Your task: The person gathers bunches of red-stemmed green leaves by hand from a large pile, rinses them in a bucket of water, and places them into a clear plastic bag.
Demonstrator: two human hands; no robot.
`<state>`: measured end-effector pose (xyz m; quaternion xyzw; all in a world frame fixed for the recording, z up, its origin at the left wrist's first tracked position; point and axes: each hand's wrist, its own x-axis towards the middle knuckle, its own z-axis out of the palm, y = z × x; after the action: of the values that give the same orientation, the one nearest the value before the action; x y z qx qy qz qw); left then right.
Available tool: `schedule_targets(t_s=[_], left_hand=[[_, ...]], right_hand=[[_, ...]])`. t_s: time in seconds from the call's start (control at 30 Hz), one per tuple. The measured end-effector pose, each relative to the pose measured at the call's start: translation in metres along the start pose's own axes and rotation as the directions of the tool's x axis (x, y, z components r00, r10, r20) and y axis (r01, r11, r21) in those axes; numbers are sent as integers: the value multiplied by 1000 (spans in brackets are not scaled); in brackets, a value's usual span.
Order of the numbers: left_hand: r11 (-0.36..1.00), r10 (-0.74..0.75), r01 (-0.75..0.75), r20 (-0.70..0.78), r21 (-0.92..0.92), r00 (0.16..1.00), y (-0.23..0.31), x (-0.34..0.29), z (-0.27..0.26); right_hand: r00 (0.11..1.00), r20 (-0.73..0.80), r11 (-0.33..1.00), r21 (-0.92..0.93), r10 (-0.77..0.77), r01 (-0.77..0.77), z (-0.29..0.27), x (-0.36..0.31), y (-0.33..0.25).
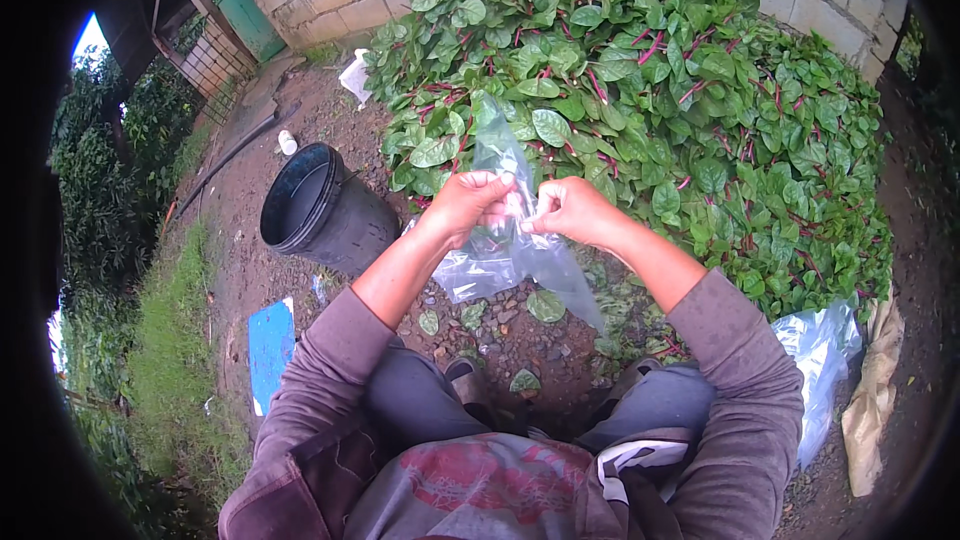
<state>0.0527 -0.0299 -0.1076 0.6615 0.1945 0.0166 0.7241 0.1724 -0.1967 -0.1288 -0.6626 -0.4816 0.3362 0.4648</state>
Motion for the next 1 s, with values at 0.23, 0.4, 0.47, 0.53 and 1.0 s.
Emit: schedule_targets(t_s=[0.23,0.4,0.47,0.53,1.0], left_hand=[[729,203,-215,-96,-650,975,16,7,-55],[779,14,-2,14,-627,1000,40,-10,-49],[858,19,-38,-41,-512,999,34,-17,-34],[925,97,-109,-53,-363,994,33,-13,-8],[781,133,-123,28,612,991,3,-13,-63]], right_hand=[[930,-183,939,192,319,-284,-76,-25,79],[799,-76,678,-485,597,-552,-126,-67,120],[938,-4,886,-327,346,-328,-114,-56,74],[994,-18,987,-118,105,-106,-79,-30,-3],[987,151,610,778,55,-153,-49,-63,-73]])
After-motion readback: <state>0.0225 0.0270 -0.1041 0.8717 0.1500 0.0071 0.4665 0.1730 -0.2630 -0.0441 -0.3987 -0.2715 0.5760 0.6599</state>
